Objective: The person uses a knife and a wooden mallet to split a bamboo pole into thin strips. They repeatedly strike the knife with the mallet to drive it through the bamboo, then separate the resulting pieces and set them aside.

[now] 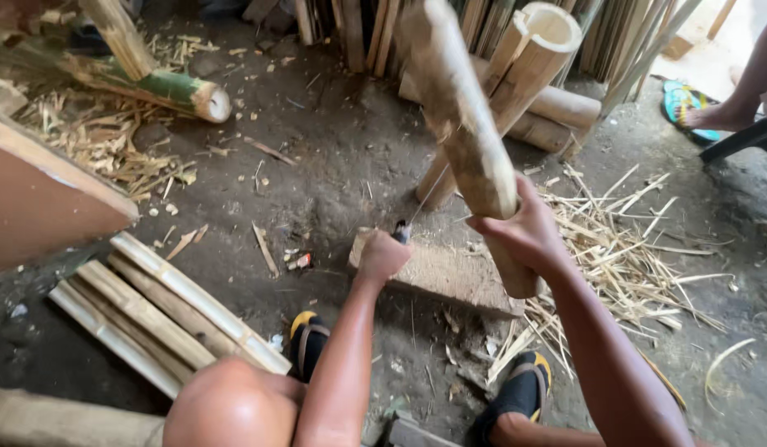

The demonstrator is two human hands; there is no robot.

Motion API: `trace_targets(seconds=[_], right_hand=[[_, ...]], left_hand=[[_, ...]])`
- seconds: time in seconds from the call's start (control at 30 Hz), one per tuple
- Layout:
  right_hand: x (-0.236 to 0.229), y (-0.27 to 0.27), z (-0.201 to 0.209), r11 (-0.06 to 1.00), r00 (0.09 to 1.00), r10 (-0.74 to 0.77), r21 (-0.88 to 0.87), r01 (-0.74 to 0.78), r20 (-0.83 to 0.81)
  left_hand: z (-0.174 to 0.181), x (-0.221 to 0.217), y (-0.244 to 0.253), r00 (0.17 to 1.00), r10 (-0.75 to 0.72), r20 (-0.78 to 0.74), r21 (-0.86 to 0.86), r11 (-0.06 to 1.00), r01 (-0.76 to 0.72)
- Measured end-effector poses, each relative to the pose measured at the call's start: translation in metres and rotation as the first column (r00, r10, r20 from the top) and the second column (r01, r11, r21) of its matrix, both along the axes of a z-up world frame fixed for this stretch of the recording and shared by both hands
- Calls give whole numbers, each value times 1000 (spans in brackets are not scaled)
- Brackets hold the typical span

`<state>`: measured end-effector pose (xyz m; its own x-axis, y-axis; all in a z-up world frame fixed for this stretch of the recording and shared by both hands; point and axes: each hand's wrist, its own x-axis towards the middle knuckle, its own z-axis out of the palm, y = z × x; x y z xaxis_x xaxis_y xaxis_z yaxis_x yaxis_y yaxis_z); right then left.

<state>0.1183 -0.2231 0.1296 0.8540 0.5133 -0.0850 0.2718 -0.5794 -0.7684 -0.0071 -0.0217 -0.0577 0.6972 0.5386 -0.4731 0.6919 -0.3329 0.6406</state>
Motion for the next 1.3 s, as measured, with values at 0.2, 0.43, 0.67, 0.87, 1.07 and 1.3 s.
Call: trace_targets(seconds=[0.2, 0.43, 0.67, 0.87, 1.07, 1.3], right_hand=[[27, -4, 134, 797, 846, -41, 528, -293, 532], [41, 34, -24, 991, 995, -32, -127, 44, 93], [19, 9, -73, 979, 998, -49, -201, 38, -51], [-4, -14, -33, 979, 980, -183, 74, 188, -76], [24, -44, 76, 769, 880, -113, 601, -216, 461], [-22, 21, -13, 979, 997, -78, -191, 77, 5]], left_hand=[[-26, 15, 3, 998, 41, 56, -63, 997, -38], [-19, 8, 15, 999, 31, 19, -101, 994, -29], [15, 9, -9, 996, 92, -21, -181, 979, -94], [63, -20, -17, 997, 46, -61, -243, 968, -60], [76, -49, -13, 990, 61, -126, -189, 978, -84], [35, -51, 2, 991, 32, -127, -101, 994, -45]])
